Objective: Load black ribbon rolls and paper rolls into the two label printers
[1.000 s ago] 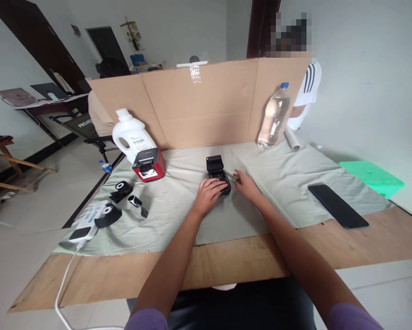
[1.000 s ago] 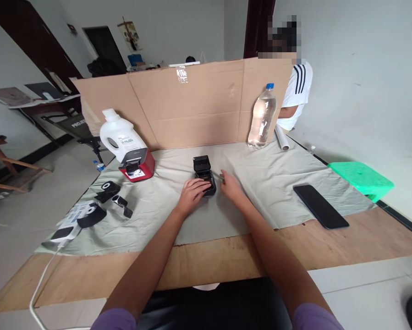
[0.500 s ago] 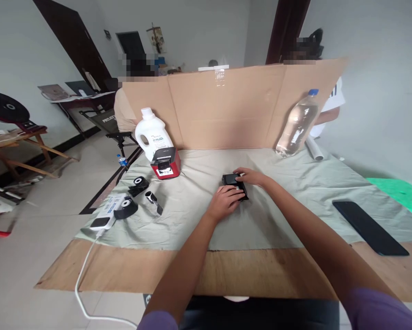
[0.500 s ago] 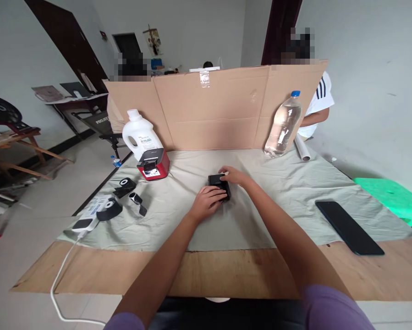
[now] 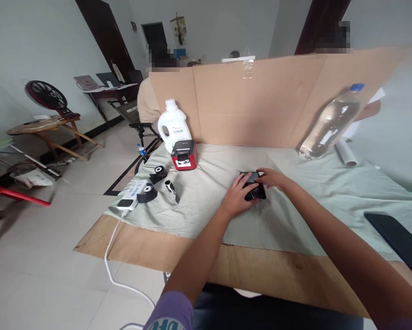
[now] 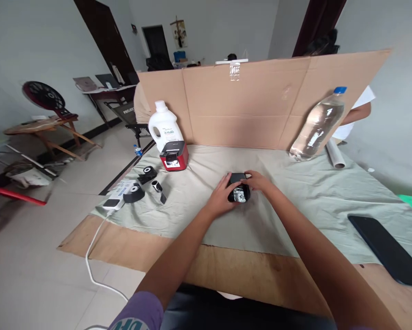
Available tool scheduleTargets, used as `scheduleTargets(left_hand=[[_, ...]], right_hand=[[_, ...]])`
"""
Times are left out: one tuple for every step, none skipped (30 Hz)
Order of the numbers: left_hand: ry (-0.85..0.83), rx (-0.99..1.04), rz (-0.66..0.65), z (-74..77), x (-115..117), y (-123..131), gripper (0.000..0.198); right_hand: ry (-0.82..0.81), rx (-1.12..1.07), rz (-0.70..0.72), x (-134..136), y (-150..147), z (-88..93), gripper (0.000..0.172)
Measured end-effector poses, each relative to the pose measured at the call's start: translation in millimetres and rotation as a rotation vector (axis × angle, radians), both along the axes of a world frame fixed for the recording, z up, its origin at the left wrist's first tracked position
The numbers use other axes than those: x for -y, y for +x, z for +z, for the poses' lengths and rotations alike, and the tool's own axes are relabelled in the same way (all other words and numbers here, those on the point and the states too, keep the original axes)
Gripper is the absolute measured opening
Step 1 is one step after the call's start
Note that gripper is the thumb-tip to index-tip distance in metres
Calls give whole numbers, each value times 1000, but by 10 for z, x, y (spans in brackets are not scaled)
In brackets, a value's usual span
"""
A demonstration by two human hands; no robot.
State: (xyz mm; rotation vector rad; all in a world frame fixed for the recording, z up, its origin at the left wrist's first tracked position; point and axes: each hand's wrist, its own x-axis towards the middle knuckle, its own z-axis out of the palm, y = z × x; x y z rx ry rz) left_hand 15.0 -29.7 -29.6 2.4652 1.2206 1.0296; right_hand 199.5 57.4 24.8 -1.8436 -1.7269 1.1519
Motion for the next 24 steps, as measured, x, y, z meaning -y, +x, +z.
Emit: scheduleTargets(left_hand=[[-71,23,38,-17,-13,1,73],[-147,42,63,-37,-27,-1,86],[-215,61,77,-58,-38,-4,96],[-262,76,81,-77,-43,-11,101],[-287,88,77,-93,-40,-20,101],[-291,94,63,-104,-31,-30,98],[-283,98,49,-108,-19,-40,93],[-275,97,34,-103,-11,-47,86],[-263,95,20,-89,-13,-49,80],[-246,102,17,-64,-32,-39,74],[-227,103,2,-29,-73,-11,68],[-204,107,-15,16,-138,41,65],[-182,111,-37,68,-226,122,62],[-163,114,-63,124,-335,236,61],[-148,120,-91,180,-462,383,62],[-139,127,-120,231,-602,561,63],[-135,136,-150,272,-751,763,64],[-137,145,-180,301,-903,982,65],[-143,153,-209,316,-1053,1210,66],[-153,156,-236,316,-1195,1435,66],[-165,148,-262,302,-1326,1651,66],[-176,137,-281,277,-1441,1848,66],[-184,120,-296,243,-1540,2024,66],[-192,98,-310,204,-1622,2173,65]], right_hand=[[26,-36,-19,86,5,-42,57],[56,-72,-38,175,8,-94,54],[88,-116,-60,264,9,-155,50],[120,-170,-87,352,5,-221,49],[153,-229,-117,435,-4,-287,49],[189,-308,-150,512,-16,-347,50],[222,-374,-181,578,-28,-395,51],[252,-413,-187,631,-36,-427,51],[299,-436,-182,667,-36,-440,52],[339,-444,-184,683,-21,-431,52],[381,-448,-183,679,12,-404,53],[419,-446,-180,656,68,-360,55],[451,-436,-185,615,148,-304,57],[482,-418,-198,557,254,-241,60],[511,-392,-223,487,384,-178,62],[538,-359,-260,406,535,-120,64],[563,-324,-309,318,703,-72,65],[583,-290,-363,228,881,-38,66],[598,-259,-418,140,1064,-21,67],[606,-233,-471,58,1245,-21,68],[608,-214,-521,-15,1417,-39,68],[605,-201,-565,-78,1574,-74,69],[600,-191,-599,-130,1713,-121,69],[595,-185,-622,-173,1830,-176,70]])
